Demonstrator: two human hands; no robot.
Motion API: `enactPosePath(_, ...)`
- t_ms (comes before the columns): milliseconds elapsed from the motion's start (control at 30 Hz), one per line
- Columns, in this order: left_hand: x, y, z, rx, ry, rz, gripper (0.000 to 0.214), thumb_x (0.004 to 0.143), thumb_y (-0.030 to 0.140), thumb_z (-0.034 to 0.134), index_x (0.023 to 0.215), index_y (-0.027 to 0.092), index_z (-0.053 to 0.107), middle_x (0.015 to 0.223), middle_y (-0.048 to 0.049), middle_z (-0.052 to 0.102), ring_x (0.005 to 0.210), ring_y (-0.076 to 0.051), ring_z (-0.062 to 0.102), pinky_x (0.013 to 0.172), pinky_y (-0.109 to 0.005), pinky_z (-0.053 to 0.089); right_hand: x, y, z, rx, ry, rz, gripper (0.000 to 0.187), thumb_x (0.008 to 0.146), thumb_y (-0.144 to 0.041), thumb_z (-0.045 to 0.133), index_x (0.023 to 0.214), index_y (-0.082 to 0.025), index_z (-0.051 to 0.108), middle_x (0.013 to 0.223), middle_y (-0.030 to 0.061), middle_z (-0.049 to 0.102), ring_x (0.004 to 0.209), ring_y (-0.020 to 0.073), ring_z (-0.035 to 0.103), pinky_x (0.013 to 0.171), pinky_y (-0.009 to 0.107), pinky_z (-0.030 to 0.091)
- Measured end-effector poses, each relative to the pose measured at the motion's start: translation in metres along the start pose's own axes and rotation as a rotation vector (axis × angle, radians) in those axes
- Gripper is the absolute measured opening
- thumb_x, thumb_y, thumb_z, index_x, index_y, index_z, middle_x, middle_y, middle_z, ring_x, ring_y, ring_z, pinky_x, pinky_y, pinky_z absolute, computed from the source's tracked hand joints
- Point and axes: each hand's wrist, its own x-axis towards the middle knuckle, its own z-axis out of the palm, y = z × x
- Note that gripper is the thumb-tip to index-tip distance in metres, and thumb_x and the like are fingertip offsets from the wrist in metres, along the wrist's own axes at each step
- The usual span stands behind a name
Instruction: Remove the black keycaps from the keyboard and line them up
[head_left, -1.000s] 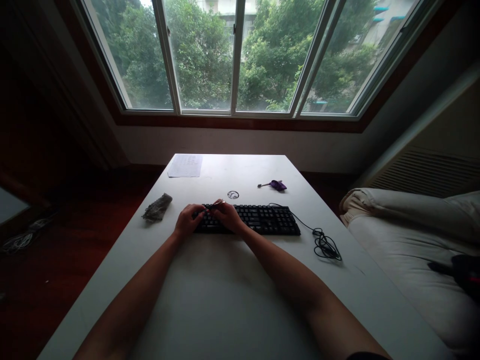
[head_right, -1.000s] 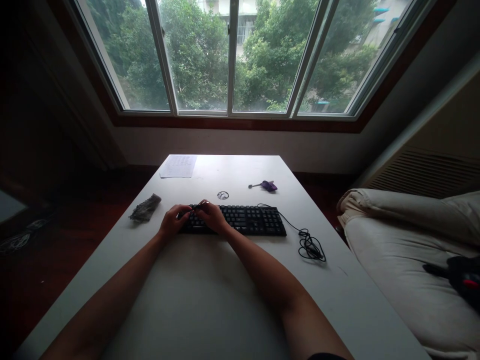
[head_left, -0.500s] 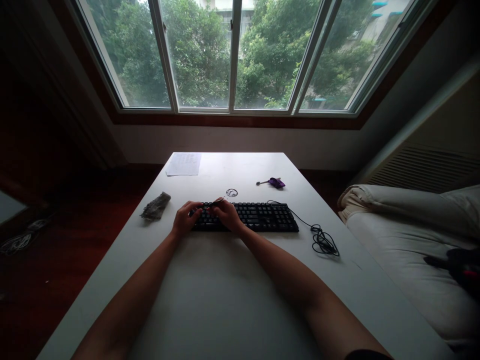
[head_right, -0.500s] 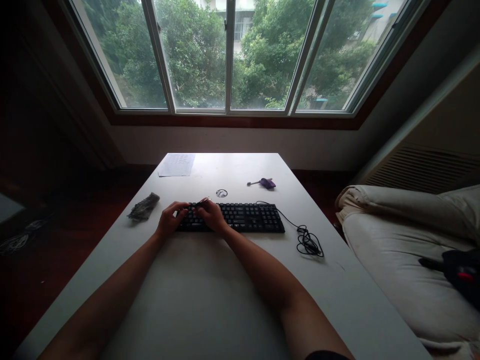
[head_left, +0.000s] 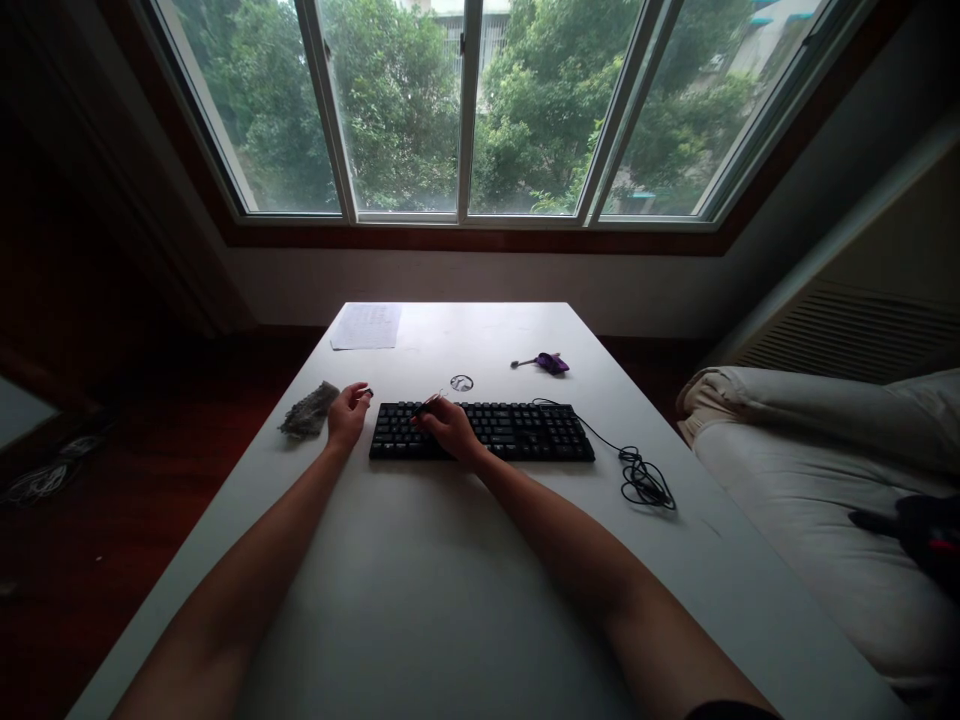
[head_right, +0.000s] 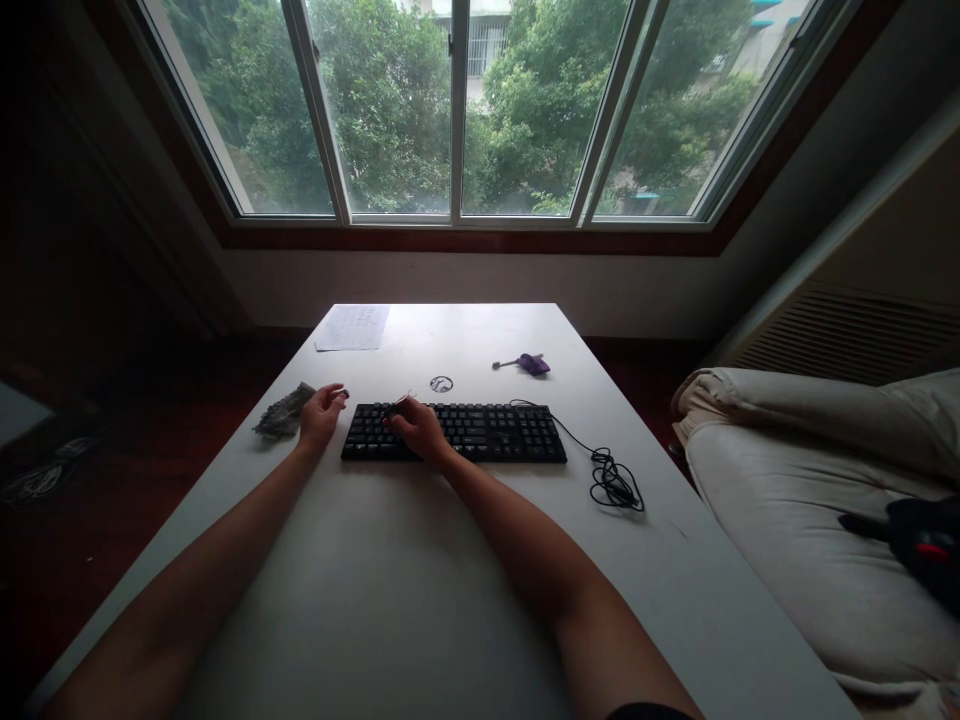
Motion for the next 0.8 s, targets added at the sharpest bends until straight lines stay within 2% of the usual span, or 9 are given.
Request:
enactPosePath(233, 0.036, -0.013, 0.008, 0.348, -0.098, -0.049, 0.030, 0.085, 0.037, 0.062, 0.111, 0.025, 0.071, 0.104, -0.0046, 0.075, 0.091, -0.021, 0.067, 0.087, -0.033, 0.052, -0.002, -0.012, 0.000, -0.039, 0.010, 0.052, 0.020, 0.079, -0.037, 0.062, 0.091, -0.022, 0.060, 0.079, 0.0019, 0.072, 0.075, 0.0216, 0.072, 0.070, 0.033, 0.057)
enactPosePath(400, 0.062, -0.020, 0.020, 0.539, -0.137, 0.024, 0.028, 0.084, 0.034, 0.062, 0.109, 0.026, 0.073, 0.099, -0.0058, 0.074, 0.093, -0.024, 0.064, 0.088, -0.036, 0.049, -0.004, -0.020, -0.002, -0.111, 0.020, 0.044, 0.015, 0.080, -0.035, 0.061, 0.089, -0.023, 0.063, 0.077, 0.0009, 0.071, 0.079, 0.0226, 0.072, 0.071, 0.033, 0.056)
enactPosePath(533, 0.075, -0.022, 0.027, 0.628, -0.122, 0.059, 0.028, 0.083, 0.033, 0.062, 0.107, 0.028, 0.075, 0.103, -0.0063, 0.072, 0.096, -0.025, 0.061, 0.091, -0.036, 0.046, -0.004, -0.020, -0.004, -0.164, 0.021, 0.034, 0.013, 0.081, -0.035, 0.061, 0.086, -0.023, 0.064, 0.075, 0.0003, 0.070, 0.080, 0.0225, 0.071, 0.070, 0.033, 0.056)
enactPosePath(800, 0.086, -0.022, 0.037, 0.680, -0.110, 0.056, 0.028, 0.086, 0.030, 0.059, 0.110, 0.028, 0.073, 0.105, -0.0072, 0.069, 0.098, -0.025, 0.059, 0.090, -0.037, 0.045, -0.002, -0.003, -0.003, -0.097, 0.022, 0.014, 0.014, 0.083, -0.035, 0.060, 0.090, -0.023, 0.061, 0.079, -0.0001, 0.072, 0.076, 0.0200, 0.071, 0.072, 0.031, 0.055)
